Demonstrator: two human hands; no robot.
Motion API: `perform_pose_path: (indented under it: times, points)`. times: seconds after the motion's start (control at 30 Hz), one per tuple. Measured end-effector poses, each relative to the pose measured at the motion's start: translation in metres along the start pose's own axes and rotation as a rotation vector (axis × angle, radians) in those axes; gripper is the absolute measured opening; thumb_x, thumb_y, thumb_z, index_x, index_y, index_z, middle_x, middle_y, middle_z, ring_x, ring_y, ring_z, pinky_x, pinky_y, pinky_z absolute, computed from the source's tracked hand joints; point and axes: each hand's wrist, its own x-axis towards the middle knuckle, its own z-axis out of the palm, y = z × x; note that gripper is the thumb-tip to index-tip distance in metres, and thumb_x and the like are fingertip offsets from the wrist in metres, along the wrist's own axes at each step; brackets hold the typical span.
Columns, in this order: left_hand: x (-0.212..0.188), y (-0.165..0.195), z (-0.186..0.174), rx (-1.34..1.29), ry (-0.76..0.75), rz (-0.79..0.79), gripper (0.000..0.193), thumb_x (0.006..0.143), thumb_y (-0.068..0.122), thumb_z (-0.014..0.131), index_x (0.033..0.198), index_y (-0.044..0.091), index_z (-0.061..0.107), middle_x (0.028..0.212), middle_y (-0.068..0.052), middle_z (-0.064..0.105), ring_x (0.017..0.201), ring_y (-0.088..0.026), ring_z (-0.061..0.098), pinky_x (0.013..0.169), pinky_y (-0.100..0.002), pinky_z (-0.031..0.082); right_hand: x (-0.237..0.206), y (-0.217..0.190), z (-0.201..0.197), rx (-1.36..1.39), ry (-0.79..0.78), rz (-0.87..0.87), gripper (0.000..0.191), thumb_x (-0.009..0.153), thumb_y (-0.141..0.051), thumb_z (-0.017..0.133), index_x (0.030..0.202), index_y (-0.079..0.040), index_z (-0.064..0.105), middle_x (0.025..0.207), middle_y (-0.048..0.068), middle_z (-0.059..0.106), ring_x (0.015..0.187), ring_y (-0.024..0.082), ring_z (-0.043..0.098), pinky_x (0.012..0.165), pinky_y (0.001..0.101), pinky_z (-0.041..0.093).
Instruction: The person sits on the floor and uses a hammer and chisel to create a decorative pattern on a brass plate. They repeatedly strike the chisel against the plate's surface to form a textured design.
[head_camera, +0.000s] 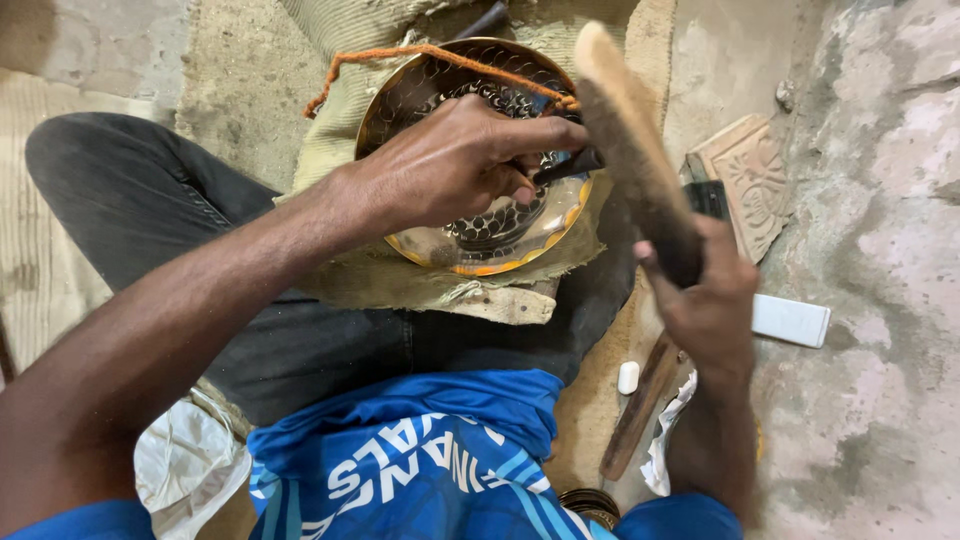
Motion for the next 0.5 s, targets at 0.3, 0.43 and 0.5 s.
perform_pose_path:
  times: [0.3,0.43,0.5]
  points:
    - [0.002,0.007,0.003,0.026,-0.042,-0.137,0.051,0.089,0.0,0.071,0.137,0.015,0.063,0.083,-0.012,0.078,0.07,-0.022,0.077,0.062,-0.047,0.059,-0.013,0.001,0.0,0.162,-0.073,0.204,0.04,0.094,-0.016,0.084,0.119,-0.001,0.056,0.09,0.002,0.066,0.08,0.011,0.065,0.073,0.026,0.054]
    - [0.0,0.009,-0.007,-0.09,-0.071,-0.064,0.053,0.087,0.007,0.076,0.137,0.014,0.062,0.09,-0.012,0.079,0.076,-0.019,0.078,0.063,-0.041,0.062,-0.042,-0.006,0.018,0.629,-0.027,0.351,0.052,0.093,-0.017,0.08,0.127,-0.004,0.044,0.092,0.005,0.063,0.077,0.014,0.065,0.07,0.0277,0.057]
    - [0.0,0.013,-0.011,-0.093,-0.233,-0.162,0.048,0.088,0.004,0.072,0.133,0.018,0.065,0.09,-0.009,0.08,0.072,-0.016,0.079,0.061,-0.037,0.064,-0.062,-0.01,0.031,0.778,-0.007,0.417,0.055,0.092,-0.019,0.078,0.131,-0.003,0.042,0.089,0.007,0.064,0.072,0.015,0.065,0.066,0.0279,0.056]
